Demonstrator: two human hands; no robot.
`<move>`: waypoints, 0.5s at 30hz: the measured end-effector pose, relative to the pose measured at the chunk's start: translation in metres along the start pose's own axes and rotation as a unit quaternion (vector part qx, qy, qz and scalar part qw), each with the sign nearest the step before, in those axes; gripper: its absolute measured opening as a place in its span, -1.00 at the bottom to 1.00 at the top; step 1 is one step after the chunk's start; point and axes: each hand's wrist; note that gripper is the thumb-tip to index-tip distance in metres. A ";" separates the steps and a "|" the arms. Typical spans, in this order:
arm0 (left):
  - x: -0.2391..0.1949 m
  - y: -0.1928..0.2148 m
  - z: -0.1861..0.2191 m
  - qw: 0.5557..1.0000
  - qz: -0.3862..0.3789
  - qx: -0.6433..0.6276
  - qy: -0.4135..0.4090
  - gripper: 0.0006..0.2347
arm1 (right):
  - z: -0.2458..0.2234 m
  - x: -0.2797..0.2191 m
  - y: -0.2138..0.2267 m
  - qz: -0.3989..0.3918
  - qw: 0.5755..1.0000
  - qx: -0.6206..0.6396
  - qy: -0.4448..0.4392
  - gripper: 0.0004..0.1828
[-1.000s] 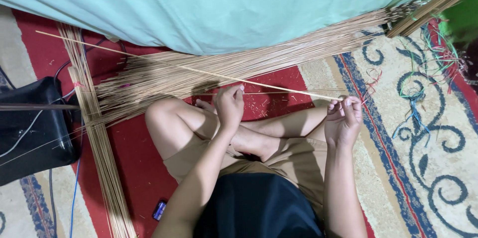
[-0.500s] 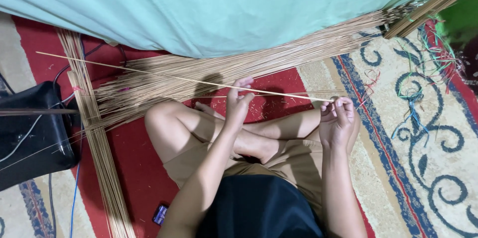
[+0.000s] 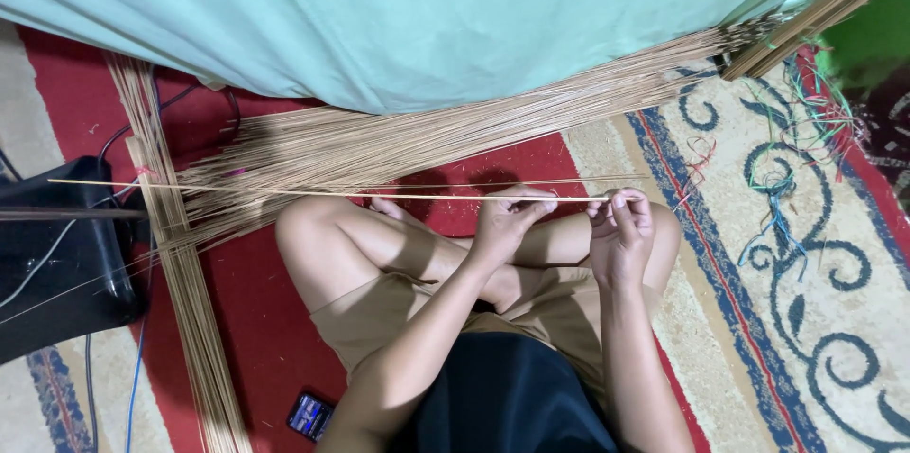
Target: Weaving thin wooden sticks into a mat or screen while sitting on the floor
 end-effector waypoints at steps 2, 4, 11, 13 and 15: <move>-0.003 0.010 0.004 1.000 0.018 -0.002 -0.006 -0.92 | -0.008 0.002 0.000 0.001 1.000 -0.005 0.002 -0.87; -0.005 0.024 0.002 0.999 0.036 -0.004 -0.011 -0.92 | -0.016 0.006 0.001 0.003 1.000 -0.010 0.004 -0.87; -0.010 0.057 -0.013 0.991 0.064 -0.116 0.022 -0.73 | -0.043 0.022 0.022 0.033 0.998 -0.015 0.045 -0.87; -0.009 0.057 -0.014 0.986 0.048 -0.157 0.014 -0.64 | -0.043 0.020 0.016 0.034 0.998 -0.016 0.051 -0.86; -0.009 0.053 -0.015 0.991 0.061 -0.116 0.035 -0.77 | -0.041 0.010 -0.005 0.024 0.999 -0.009 0.029 -0.85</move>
Point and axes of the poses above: each hand's wrist, its own x-axis towards the middle knuckle, its own y-axis out of the back of the hand, z = x × y, and after that the axes turned 13 degrees about x, right-handed
